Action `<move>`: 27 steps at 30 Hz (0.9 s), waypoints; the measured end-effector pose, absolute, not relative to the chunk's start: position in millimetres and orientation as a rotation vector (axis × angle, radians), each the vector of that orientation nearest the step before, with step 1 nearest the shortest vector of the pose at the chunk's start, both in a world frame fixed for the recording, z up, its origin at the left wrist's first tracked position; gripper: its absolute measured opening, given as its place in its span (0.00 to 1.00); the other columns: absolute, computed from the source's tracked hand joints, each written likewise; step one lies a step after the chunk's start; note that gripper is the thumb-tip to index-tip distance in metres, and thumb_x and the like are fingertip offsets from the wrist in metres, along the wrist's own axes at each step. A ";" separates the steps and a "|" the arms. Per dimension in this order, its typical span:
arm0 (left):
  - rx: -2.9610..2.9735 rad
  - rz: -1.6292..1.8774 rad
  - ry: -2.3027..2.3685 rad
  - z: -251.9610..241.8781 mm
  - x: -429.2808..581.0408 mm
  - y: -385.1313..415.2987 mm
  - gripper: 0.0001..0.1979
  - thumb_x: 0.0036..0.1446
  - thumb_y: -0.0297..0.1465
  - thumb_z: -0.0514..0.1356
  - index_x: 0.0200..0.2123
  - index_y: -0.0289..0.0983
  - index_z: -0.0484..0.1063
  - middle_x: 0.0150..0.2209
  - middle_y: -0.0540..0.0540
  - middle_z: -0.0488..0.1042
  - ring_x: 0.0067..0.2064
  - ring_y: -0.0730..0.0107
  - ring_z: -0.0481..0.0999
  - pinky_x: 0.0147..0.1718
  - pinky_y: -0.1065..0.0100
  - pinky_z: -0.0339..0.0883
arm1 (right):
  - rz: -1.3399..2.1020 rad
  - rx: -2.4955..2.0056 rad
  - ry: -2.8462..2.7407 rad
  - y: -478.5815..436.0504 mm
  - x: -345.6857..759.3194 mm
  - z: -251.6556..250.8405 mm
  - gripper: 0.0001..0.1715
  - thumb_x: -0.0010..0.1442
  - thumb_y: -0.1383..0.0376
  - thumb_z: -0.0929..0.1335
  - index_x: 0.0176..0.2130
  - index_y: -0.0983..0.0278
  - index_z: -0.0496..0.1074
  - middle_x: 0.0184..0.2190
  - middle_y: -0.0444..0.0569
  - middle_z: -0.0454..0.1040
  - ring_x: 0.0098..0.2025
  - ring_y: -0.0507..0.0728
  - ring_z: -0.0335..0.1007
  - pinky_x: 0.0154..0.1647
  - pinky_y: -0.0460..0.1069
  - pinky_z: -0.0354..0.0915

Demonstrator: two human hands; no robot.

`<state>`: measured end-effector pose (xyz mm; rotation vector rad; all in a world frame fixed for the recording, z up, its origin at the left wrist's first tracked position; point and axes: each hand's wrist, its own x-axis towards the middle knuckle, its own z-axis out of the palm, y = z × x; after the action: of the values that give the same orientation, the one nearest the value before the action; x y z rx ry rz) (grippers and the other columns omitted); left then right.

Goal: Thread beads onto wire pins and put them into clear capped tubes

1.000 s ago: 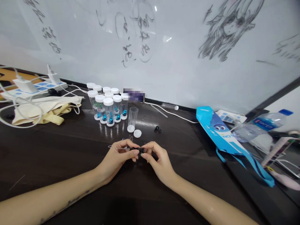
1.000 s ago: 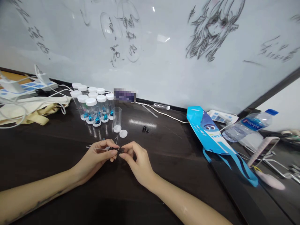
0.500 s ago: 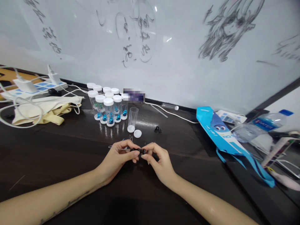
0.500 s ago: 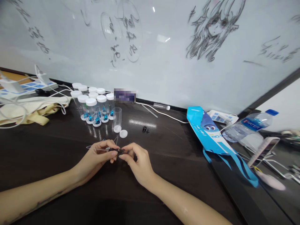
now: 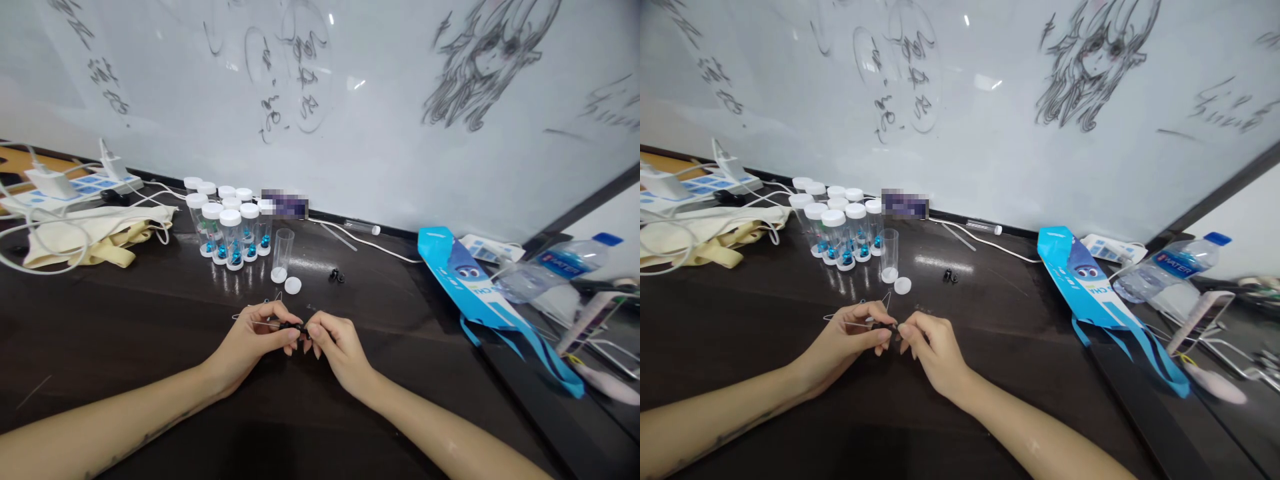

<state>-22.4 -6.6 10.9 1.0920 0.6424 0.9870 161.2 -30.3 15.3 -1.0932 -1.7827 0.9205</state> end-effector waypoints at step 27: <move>1.076 0.976 0.621 9.9 -23.0 -6.3 0.06 0.50 0.27 0.69 0.33 0.36 0.78 0.26 0.51 0.75 0.27 0.77 0.72 0.29 0.74 0.65 | 0.929 -1.096 -1.760 -30.0 161.7 15.1 0.18 0.66 0.56 0.64 0.29 0.64 0.70 0.22 0.42 0.69 0.23 0.50 0.63 0.26 0.45 0.58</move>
<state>-23.0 -6.3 9.9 1.0760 0.6206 0.9761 161.7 -30.0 15.1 -1.0956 -1.7596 0.9286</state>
